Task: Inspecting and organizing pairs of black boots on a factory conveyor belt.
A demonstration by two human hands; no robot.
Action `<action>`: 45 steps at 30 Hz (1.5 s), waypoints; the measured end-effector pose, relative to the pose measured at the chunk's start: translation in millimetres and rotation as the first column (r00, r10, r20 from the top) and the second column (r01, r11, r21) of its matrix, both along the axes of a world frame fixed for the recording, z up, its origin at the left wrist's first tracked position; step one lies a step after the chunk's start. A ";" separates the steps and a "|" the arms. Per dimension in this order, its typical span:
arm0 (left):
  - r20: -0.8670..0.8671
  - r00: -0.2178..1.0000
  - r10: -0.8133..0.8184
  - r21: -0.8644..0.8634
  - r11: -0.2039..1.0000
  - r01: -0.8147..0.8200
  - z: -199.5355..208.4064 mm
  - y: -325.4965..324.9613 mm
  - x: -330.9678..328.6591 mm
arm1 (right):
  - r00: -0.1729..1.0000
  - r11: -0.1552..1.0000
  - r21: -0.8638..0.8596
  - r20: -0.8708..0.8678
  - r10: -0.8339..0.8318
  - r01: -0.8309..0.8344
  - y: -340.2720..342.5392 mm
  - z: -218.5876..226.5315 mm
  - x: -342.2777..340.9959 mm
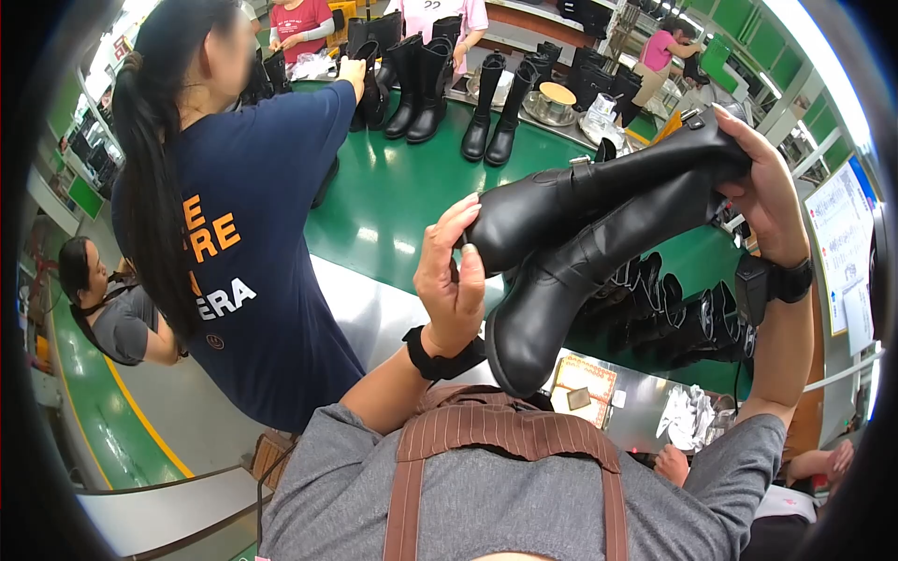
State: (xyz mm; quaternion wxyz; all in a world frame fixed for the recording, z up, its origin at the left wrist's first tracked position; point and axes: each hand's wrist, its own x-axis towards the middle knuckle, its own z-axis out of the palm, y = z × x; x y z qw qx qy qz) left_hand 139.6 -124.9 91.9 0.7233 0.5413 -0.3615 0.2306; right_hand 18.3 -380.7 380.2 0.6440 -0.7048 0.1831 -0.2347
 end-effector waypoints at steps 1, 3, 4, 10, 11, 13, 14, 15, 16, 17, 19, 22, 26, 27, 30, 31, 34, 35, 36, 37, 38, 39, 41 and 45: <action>-0.010 1.000 -0.015 -0.005 1.000 0.015 5.1 0.9 -1.8 | 1.000 1.000 -0.011 -0.001 0.009 -0.009 -1.7 2.1 2.5; -0.033 0.998 -0.049 -0.019 0.999 0.048 10.4 -1.1 -0.3 | 0.997 0.996 -0.048 -0.005 0.071 -0.072 -10.8 12.4 10.6; -0.044 0.997 -0.068 -0.033 0.997 0.067 7.4 -2.6 1.2 | 0.999 0.995 -0.101 0.036 0.016 -0.012 -16.8 18.1 16.8; -0.459 0.857 -0.234 0.043 0.958 0.284 -68.9 -0.2 3.3 | 0.983 0.950 -0.303 0.180 -0.022 0.077 -71.8 70.8 75.3; -0.538 0.825 -0.172 0.197 0.926 0.321 -75.3 4.4 2.4 | 0.986 0.935 -0.344 0.163 -0.035 0.089 -81.7 72.9 95.6; -0.744 0.639 -0.196 0.226 0.826 0.516 -64.8 1.2 13.3 | 0.955 0.804 -0.522 0.224 -0.193 0.285 -102.2 60.9 125.2; -0.796 0.578 -0.180 0.252 0.769 0.587 -46.2 -9.3 25.9 | 0.965 0.801 -0.553 0.237 -0.110 0.227 -114.4 56.2 146.8; -0.779 0.611 -0.141 0.381 0.668 0.639 -24.3 -33.2 52.0 | 0.946 0.717 -0.633 0.299 -0.123 0.293 -127.4 46.8 166.1; -0.654 0.750 -0.103 0.620 0.496 0.608 -4.9 -63.1 80.8 | 0.924 0.618 -0.700 0.361 -0.128 0.359 -140.4 37.6 184.3; -0.415 0.903 -0.114 0.868 0.246 0.431 25.6 -125.5 134.3 | 0.931 0.613 -0.701 0.268 -0.246 0.364 -155.6 38.0 205.4; -0.066 0.922 -0.381 0.998 -0.044 0.054 53.9 -201.0 183.7 | 0.861 0.398 -0.804 0.257 -0.439 0.443 -184.8 24.7 237.1; 0.123 0.621 -0.774 0.977 0.203 0.060 13.7 -237.6 156.5 | 0.848 0.279 -0.889 0.190 -0.495 0.362 -221.8 -24.7 282.0; 0.536 0.338 -0.774 0.823 0.568 -0.005 -24.5 -235.4 59.5 | 0.767 0.346 -0.869 0.056 -0.640 0.353 -267.6 -122.1 349.0; 0.487 0.300 -0.820 0.854 0.519 0.031 -26.3 -227.3 40.0 | 0.762 0.347 -0.828 0.140 -0.633 0.440 -276.3 -153.5 365.8; 0.365 0.426 -0.828 0.869 0.467 0.163 -22.6 -201.7 13.6 | 0.836 0.417 -0.854 0.036 -0.547 0.310 -302.8 -236.6 402.3; 0.242 0.496 -0.834 0.907 0.376 0.188 -20.5 -196.2 13.0 | 0.847 0.434 -0.864 -0.015 -0.531 0.256 -306.1 -264.4 413.6; 0.053 0.705 -0.707 0.897 0.343 0.277 -18.0 -187.1 40.2 | 0.763 0.504 -0.862 -0.366 -0.532 -0.062 -309.8 -340.0 429.5; 0.038 0.727 -0.686 0.904 0.333 0.267 -16.0 -185.0 52.7 | 0.744 0.429 -0.900 -0.343 -0.573 -0.084 -305.9 -362.8 427.2; 0.058 0.729 -0.682 0.892 0.364 0.270 -14.5 -178.6 68.1 | 0.681 0.368 -0.918 -0.364 -0.635 -0.148 -301.0 -379.3 426.2; 0.050 0.741 -0.670 0.940 0.282 0.191 -14.5 -171.0 83.3 | 0.727 0.474 -0.879 -0.357 -0.586 -0.050 -306.9 -378.1 432.9; 0.106 0.742 -0.662 0.933 0.324 0.155 -17.0 -159.1 98.8 | 0.748 0.487 -0.872 -0.362 -0.557 -0.059 -305.6 -379.1 433.2; 0.090 0.718 -0.691 0.980 0.191 0.061 -27.2 -138.9 115.4 | 0.726 0.476 -0.868 -0.417 -0.547 -0.139 -305.8 -372.7 432.9; 0.013 0.758 -0.652 0.995 0.082 0.053 -58.2 -82.8 131.0 | 0.726 0.452 -0.870 -0.440 -0.529 -0.198 -303.0 -345.1 426.7; -0.957 0.138 0.256 0.281 0.690 0.667 -178.8 15.9 52.4 | 0.804 0.304 -0.924 -0.359 -0.473 -0.234 -284.1 -247.8 389.5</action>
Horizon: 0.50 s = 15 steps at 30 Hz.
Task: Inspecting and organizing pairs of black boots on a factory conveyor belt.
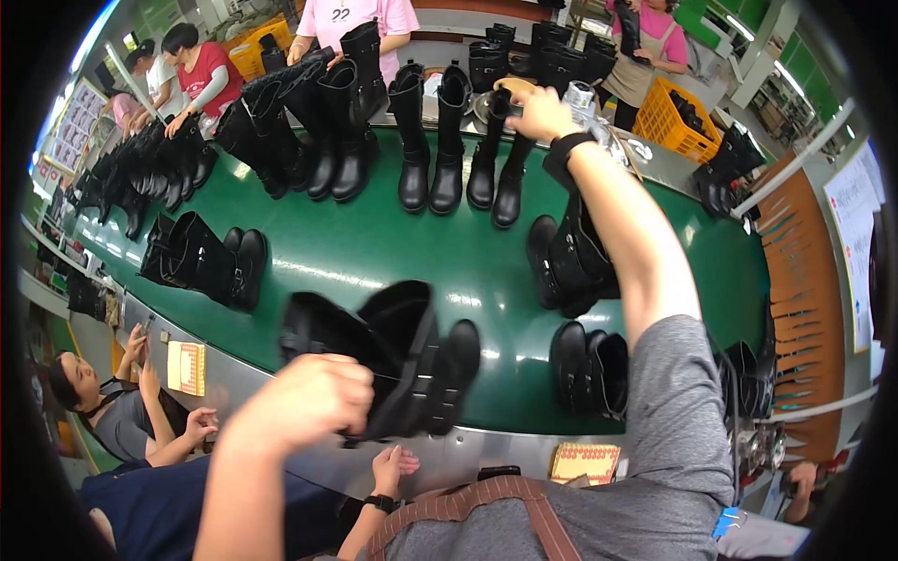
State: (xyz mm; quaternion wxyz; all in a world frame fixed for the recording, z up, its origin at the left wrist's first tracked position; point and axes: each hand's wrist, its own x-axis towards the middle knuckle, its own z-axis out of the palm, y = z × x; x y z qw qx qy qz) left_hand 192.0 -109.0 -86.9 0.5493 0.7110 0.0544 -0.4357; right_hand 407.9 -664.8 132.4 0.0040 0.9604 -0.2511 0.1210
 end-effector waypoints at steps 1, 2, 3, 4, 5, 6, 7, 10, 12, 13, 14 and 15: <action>-0.088 0.986 0.140 0.006 0.990 -0.140 -34.1 16.3 -15.8 | 0.999 0.998 -0.046 -0.030 0.042 -0.043 4.3 29.3 -18.8; -0.155 0.964 0.218 0.084 0.975 -0.207 -63.9 29.0 -27.3 | 0.997 0.993 -0.106 -0.060 0.038 -0.044 9.4 57.4 -38.4; -0.115 0.974 0.195 0.013 0.981 -0.194 -88.5 38.7 -33.1 | 0.997 0.986 -0.156 -0.060 0.049 -0.057 13.5 84.1 -61.7; -0.103 0.980 0.173 0.000 0.985 -0.174 -106.5 44.7 -36.3 | 0.996 0.979 -0.186 -0.046 0.072 -0.079 16.4 108.6 -88.3; -0.049 0.987 0.155 -0.033 0.987 -0.157 -117.9 51.1 -37.8 | 0.995 0.985 -0.155 -0.073 0.062 -0.073 19.5 130.1 -112.6; -0.086 0.984 0.157 -0.019 0.987 -0.159 -124.3 53.2 -38.2 | 0.988 0.991 -0.112 -0.139 0.063 -0.079 24.3 142.3 -139.6; -0.083 0.984 0.159 -0.032 0.986 -0.162 -127.1 52.9 -35.8 | 0.981 0.995 -0.074 -0.189 0.053 -0.068 26.8 152.3 -162.4; -0.093 0.985 0.143 -0.042 0.988 -0.147 -120.0 50.3 -32.2 | 0.922 0.975 0.218 -0.370 0.113 -0.032 41.2 125.1 -248.0; -0.097 0.986 0.136 -0.042 0.989 -0.141 -115.0 47.5 -33.1 | 0.886 0.954 0.300 -0.441 0.140 -0.002 54.3 78.0 -280.9; -0.094 0.988 0.121 -0.051 0.991 -0.126 -113.7 46.8 -34.0 | 0.868 0.937 0.345 -0.483 0.117 0.065 57.7 55.5 -290.8; -0.090 0.989 0.114 -0.054 0.991 -0.119 -113.6 46.4 -34.7 | 0.873 0.933 0.352 -0.474 0.114 0.069 59.7 35.1 -295.3; -0.052 0.992 0.113 -0.069 0.991 -0.116 -113.9 46.5 -35.0 | 0.859 0.938 0.324 -0.508 0.060 0.126 61.5 17.2 -296.4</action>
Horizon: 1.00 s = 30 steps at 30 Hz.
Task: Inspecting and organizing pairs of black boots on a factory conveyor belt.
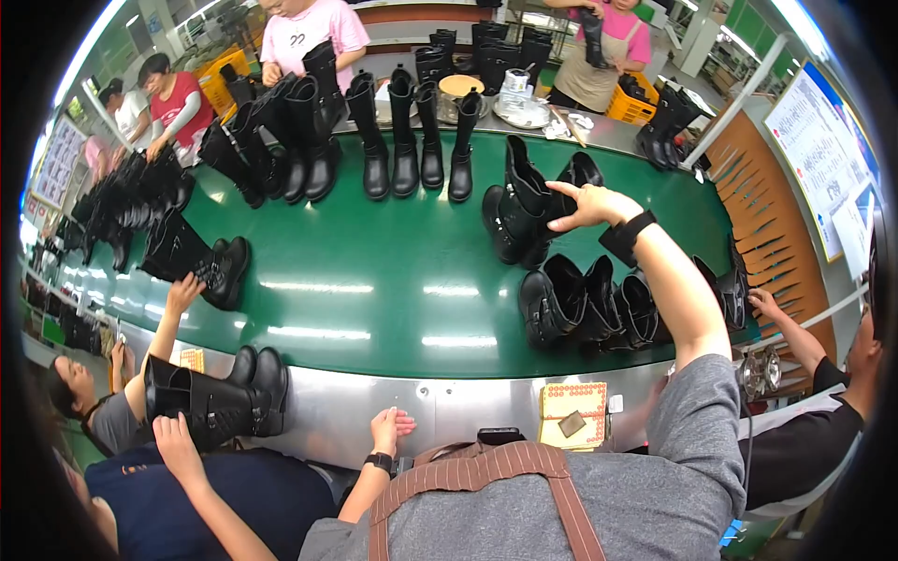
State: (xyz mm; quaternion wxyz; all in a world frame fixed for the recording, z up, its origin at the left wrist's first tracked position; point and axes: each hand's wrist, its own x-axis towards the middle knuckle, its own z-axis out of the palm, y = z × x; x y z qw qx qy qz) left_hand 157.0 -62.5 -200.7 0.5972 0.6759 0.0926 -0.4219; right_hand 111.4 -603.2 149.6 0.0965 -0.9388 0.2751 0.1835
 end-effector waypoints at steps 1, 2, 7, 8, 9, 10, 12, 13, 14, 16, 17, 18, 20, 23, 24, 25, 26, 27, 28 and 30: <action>-0.013 1.000 0.004 0.007 1.000 -0.004 -1.4 -0.1 0.2 | 0.994 0.997 -0.066 0.098 0.036 -0.030 0.7 -14.7 -2.0; -0.045 0.999 0.007 -0.008 1.000 -0.007 -2.3 0.6 0.8 | 0.967 0.986 0.167 0.251 -0.046 0.004 -1.8 -25.8 4.6; -0.040 0.999 0.017 -0.029 0.999 -0.019 -7.0 2.9 0.3 | 0.961 0.968 -0.233 0.232 0.151 -0.095 -6.6 -59.5 35.3; -0.026 1.000 0.002 -0.044 0.999 -0.004 -7.5 3.4 -1.1 | 0.955 0.960 -0.272 0.261 0.143 -0.069 -5.1 -62.4 42.9; -0.028 1.000 -0.005 -0.035 0.999 0.004 -7.8 3.5 -2.6 | 0.942 0.961 -0.276 0.317 0.107 -0.017 -3.3 -62.0 52.9; -0.020 1.000 -0.015 -0.038 0.999 0.015 -7.5 3.3 -3.9 | 0.926 0.960 -0.277 0.370 0.076 0.032 -1.1 -57.8 63.9; 0.022 0.998 -0.060 -0.033 0.998 0.061 -3.3 -0.1 -6.0 | 0.833 0.956 -0.272 0.550 0.063 0.108 9.6 -42.0 84.0; 0.057 0.994 -0.097 -0.016 0.995 0.098 2.0 -3.7 -5.3 | 0.809 0.955 -0.291 0.575 0.120 0.064 17.9 -29.9 89.8; 0.091 0.986 -0.143 0.035 0.990 0.140 10.9 -7.3 -3.5 | 0.810 0.952 -0.300 0.572 0.130 0.059 26.2 -13.6 90.8; 0.253 0.957 -0.144 -0.057 0.985 0.163 37.6 -23.6 2.5 | 0.793 0.928 -0.371 0.565 0.229 -0.003 49.8 20.9 79.8; 0.356 0.913 -0.197 0.001 0.978 0.211 56.2 -34.5 6.7 | 0.763 0.915 -0.403 0.592 0.257 0.004 65.9 36.0 67.5; 0.647 0.724 -0.238 0.078 0.966 0.247 77.5 -46.6 9.9 | 0.734 0.900 -0.436 0.617 0.283 0.019 83.8 50.5 52.8; 0.791 0.576 -0.204 0.025 0.953 0.303 126.2 -68.2 14.3 | 0.670 0.888 -0.456 0.678 0.304 0.058 126.9 74.7 19.7; 0.945 0.299 -0.133 0.029 0.944 0.329 190.3 -96.4 5.7 | 0.604 0.901 -0.434 0.720 0.343 0.006 201.5 93.2 -36.3; 0.974 0.199 -0.106 0.038 0.946 0.321 204.4 -102.0 -0.8 | 0.560 0.903 -0.427 0.736 0.381 -0.053 228.1 91.4 -56.9; 0.974 0.221 -0.056 -0.027 0.934 0.356 212.1 -108.1 -8.0 | 0.597 0.924 -0.375 0.726 0.342 -0.072 253.8 84.9 -74.2; 0.973 0.231 0.002 -0.091 0.923 0.374 215.9 -111.5 -14.5 | 0.577 0.926 -0.356 0.732 0.361 -0.128 275.6 78.5 -87.6; 0.990 0.139 -0.030 -0.014 0.953 0.302 212.7 -112.0 -23.4 | 0.584 0.929 -0.325 0.726 0.363 -0.174 296.7 65.8 -98.0; 0.981 0.194 -0.027 -0.019 0.973 0.230 204.6 -112.5 -34.0 | 0.588 0.929 -0.298 0.719 0.371 -0.221 313.6 50.5 -104.3; 0.906 0.331 -0.265 0.129 0.916 0.380 179.7 -94.0 -47.5 | 0.767 0.967 -0.157 0.590 0.254 -0.200 330.5 20.4 -105.5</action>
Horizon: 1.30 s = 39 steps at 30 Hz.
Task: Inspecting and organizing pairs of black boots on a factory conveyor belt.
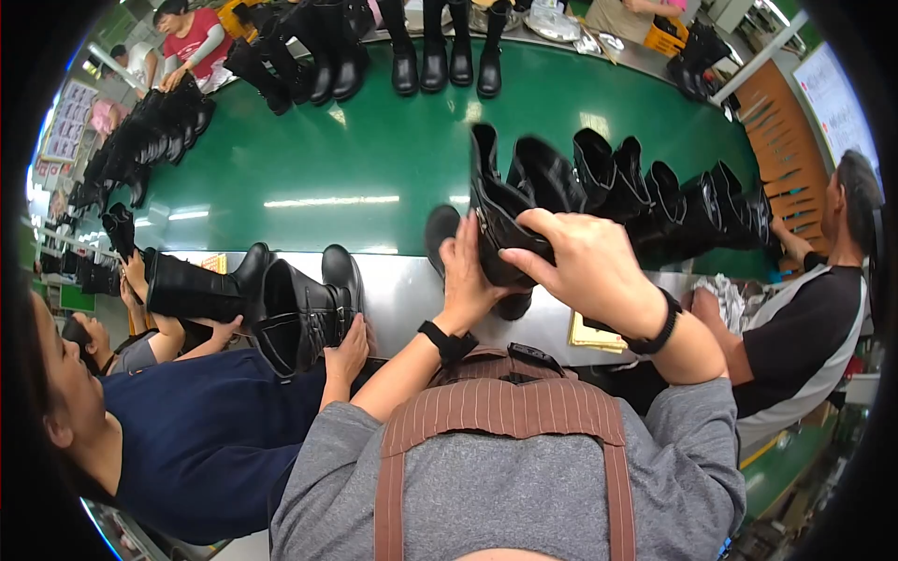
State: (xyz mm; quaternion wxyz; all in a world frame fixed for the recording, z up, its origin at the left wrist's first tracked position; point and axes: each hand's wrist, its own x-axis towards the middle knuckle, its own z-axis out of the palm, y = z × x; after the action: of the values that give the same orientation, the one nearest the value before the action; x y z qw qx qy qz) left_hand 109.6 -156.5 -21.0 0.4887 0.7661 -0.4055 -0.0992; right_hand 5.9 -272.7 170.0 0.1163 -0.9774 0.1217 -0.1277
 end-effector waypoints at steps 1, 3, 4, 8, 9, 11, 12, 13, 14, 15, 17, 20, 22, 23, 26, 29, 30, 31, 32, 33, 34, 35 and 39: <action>-0.085 0.995 -0.062 0.102 0.992 0.070 -15.2 9.3 -5.8 | 1.000 0.999 0.036 0.000 0.016 -0.016 2.5 -14.1 0.8; 0.058 0.996 -0.061 0.095 0.994 0.055 -45.5 29.8 -13.2 | 0.994 0.999 0.050 -0.110 -0.004 0.009 1.1 -32.1 -17.8; 0.014 0.999 -0.045 0.016 0.999 0.045 -58.6 37.8 -16.1 | 0.999 0.986 0.164 -0.036 -0.009 0.015 -0.8 -38.5 -29.4; -0.039 0.999 0.022 -0.107 0.994 -0.026 -86.3 53.9 -5.3 | 0.989 0.974 0.204 0.082 -0.120 0.101 -7.5 -55.1 -59.7; -0.134 0.989 0.057 -0.093 0.993 -0.070 -87.2 54.0 3.0 | 0.977 0.983 0.133 0.149 -0.149 0.130 -11.2 -55.3 -63.8; -0.378 0.922 0.087 -0.105 0.985 -0.136 -83.7 58.1 9.8 | 0.949 0.980 0.020 0.246 -0.198 0.199 -14.8 -52.6 -72.6; -0.523 0.848 0.086 -0.122 0.977 -0.174 -80.8 61.0 11.0 | 0.952 0.986 -0.005 0.260 -0.162 0.169 -15.7 -50.1 -78.6; -0.516 0.853 0.072 -0.223 0.951 -0.215 -77.6 64.2 8.4 | 0.954 0.990 -0.027 0.273 -0.125 0.138 -14.2 -46.9 -87.3; -0.516 0.856 0.039 -0.297 0.929 -0.221 -74.4 68.1 4.0 | 0.957 0.993 -0.032 0.269 -0.105 0.117 -11.6 -44.3 -97.2; -0.562 0.826 0.055 -0.278 0.927 -0.251 -72.0 70.7 -3.5 | 0.967 0.995 -0.057 0.248 -0.064 0.080 -8.1 -43.9 -106.5; -0.555 0.829 0.062 -0.230 0.947 -0.225 -67.5 77.8 -19.7 | 0.978 0.995 -0.091 0.208 -0.010 0.029 1.1 -48.9 -124.4; -0.452 0.867 0.209 0.060 0.977 -0.204 -60.7 89.2 -46.2 | 0.979 0.997 -0.063 0.202 -0.020 0.034 2.2 -63.6 -140.7; -0.323 0.941 0.103 0.014 0.994 -0.104 -51.7 98.5 -57.3 | 0.972 0.998 -0.002 0.230 -0.056 0.058 -4.4 -69.8 -149.2; -0.303 0.950 0.079 0.061 0.996 -0.064 -45.3 102.3 -60.6 | 0.967 0.997 0.042 0.244 -0.080 0.072 -6.8 -71.8 -152.1; 0.364 0.875 0.318 -0.187 0.946 -0.266 -17.8 108.9 -67.8 | 0.955 0.992 0.103 0.281 -0.093 0.066 -10.7 -73.5 -154.4; 0.366 0.846 0.389 -0.516 0.841 -0.163 19.9 109.3 -70.9 | 0.952 0.996 0.094 0.305 -0.032 0.003 -7.4 -69.1 -154.7; 0.411 0.830 0.376 -0.461 0.872 -0.167 33.8 109.5 -70.2 | 0.953 0.998 0.063 0.301 -0.016 -0.003 -5.6 -66.1 -155.6; 0.453 0.816 0.359 -0.403 0.899 -0.172 47.3 109.5 -69.1 | 0.965 0.999 0.045 0.261 -0.020 0.008 -3.5 -62.0 -157.8; 0.494 0.800 0.340 -0.357 0.918 -0.170 60.2 108.8 -69.1 | 0.975 0.999 0.026 0.220 -0.025 0.020 -1.3 -57.0 -160.7; 0.512 0.782 0.357 -0.328 0.922 -0.206 70.8 106.5 -70.1 | 0.977 0.998 -0.036 0.212 -0.034 0.043 0.0 -51.4 -163.0; 0.470 0.811 0.349 -0.226 0.935 -0.272 80.1 104.7 -73.5 | 0.978 0.995 -0.063 0.199 -0.057 0.071 1.2 -45.1 -166.1; 0.486 0.811 0.326 -0.168 0.946 -0.279 88.9 103.2 -73.7 | 0.974 0.990 -0.101 0.213 -0.071 0.095 1.0 -38.1 -169.0; 0.516 0.805 0.291 -0.013 0.943 -0.333 110.2 100.0 -77.9 | 0.917 0.994 0.102 0.399 -0.001 -0.043 8.9 -23.1 -170.0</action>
State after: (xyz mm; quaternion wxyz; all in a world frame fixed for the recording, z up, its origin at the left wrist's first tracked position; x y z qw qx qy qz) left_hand 31.7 -56.5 89.2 0.3429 0.8392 -0.3848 0.1734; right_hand -164.1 -263.8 146.8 0.1930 -0.9244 0.0919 -0.3158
